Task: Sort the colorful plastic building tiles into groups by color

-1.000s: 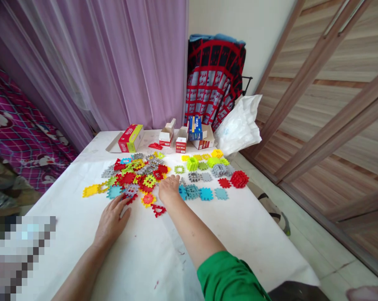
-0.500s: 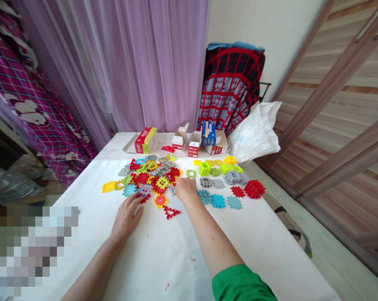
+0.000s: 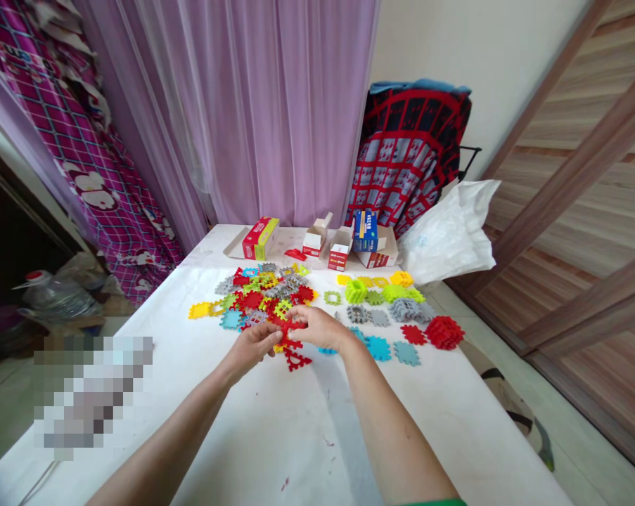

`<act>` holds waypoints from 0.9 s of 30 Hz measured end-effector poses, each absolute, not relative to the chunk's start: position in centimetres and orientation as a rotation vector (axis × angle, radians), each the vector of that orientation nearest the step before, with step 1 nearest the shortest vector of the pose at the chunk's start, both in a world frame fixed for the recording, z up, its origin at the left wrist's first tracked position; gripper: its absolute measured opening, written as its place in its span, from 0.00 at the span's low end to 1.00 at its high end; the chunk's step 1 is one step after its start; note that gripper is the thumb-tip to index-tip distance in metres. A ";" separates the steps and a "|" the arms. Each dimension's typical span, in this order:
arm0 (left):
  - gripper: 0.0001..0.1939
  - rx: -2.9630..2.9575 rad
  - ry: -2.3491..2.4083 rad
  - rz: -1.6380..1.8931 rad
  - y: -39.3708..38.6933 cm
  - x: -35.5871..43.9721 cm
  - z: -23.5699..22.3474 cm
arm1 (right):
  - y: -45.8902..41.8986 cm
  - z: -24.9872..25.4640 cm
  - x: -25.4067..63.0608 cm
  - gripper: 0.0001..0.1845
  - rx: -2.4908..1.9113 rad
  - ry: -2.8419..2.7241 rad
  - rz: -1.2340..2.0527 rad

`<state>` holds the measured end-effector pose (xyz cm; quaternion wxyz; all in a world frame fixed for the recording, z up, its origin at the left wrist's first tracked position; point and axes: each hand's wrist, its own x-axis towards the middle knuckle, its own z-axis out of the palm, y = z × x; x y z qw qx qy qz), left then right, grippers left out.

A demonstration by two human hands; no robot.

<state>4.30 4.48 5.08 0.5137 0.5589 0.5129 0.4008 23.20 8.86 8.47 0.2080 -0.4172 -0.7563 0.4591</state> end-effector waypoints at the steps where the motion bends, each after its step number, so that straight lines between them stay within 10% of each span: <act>1: 0.18 1.314 1.218 0.935 4.5 4.5 5.3 | 8.6 8.7 23.2 0.21 -1.182 -2.151 1.205; 11: 0.21 1.125 1.227 0.970 3.9 6.2 5.8 | 4.7 10.9 24.5 0.25 -1.341 -2.516 0.142; 27: 0.16 1.990 1.748 1.079 3.5 0.7 1.9 | 6.6 12.8 42.9 0.29 -2.000 -2.239 0.002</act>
